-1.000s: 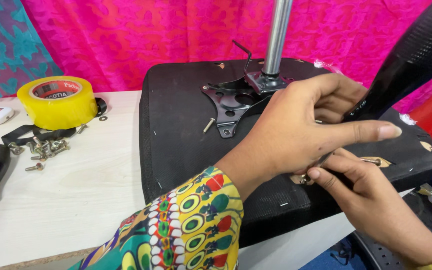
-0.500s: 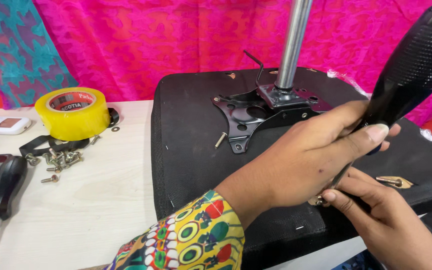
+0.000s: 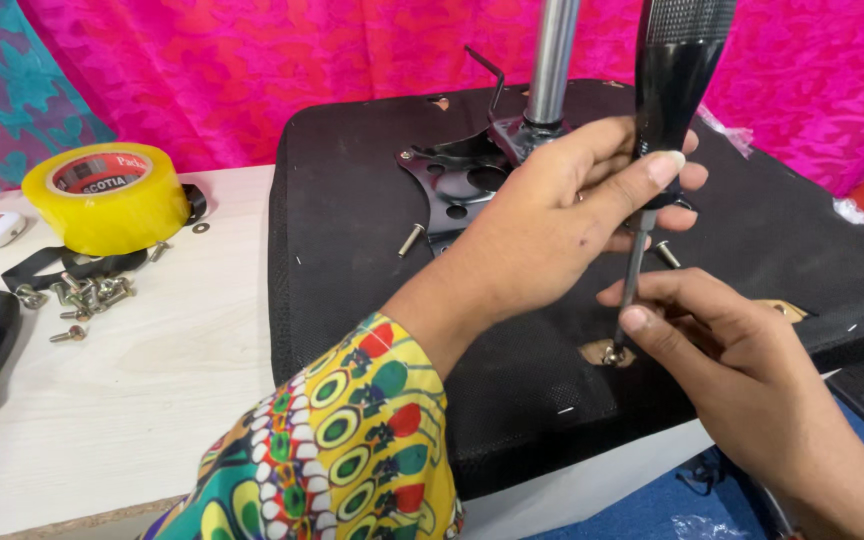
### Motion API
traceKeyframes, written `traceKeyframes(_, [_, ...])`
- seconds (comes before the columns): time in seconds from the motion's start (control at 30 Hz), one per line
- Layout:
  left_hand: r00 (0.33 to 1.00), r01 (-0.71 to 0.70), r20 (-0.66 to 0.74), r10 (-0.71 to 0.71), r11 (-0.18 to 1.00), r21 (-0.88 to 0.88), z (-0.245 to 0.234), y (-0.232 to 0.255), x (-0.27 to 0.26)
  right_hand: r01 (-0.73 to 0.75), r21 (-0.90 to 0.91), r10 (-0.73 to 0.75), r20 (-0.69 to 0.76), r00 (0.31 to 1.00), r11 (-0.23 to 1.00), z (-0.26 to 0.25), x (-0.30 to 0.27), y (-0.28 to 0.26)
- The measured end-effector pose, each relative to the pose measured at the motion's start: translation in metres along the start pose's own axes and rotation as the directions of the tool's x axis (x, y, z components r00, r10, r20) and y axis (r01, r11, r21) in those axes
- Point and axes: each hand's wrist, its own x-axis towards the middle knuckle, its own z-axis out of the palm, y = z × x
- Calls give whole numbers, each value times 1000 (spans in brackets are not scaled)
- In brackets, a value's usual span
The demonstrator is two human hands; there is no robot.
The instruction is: The person uses a screwdriver to tighten screws into a black upholstered chair seat. They hold the seat steady with one hand while turning the screwdriver with the other, securing the seat to a metal base.
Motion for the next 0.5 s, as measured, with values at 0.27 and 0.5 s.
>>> traceKeyframes(0.27, [991,-29,135,28,1000,6,-12,-1,11,102,-115,-108,-49,993,988,4,1,-18])
traceKeyframes(0.5, [995,-85,-42,92,985,149,-7,7,8,199,-109,-200,8,980,974,-3,1,3])
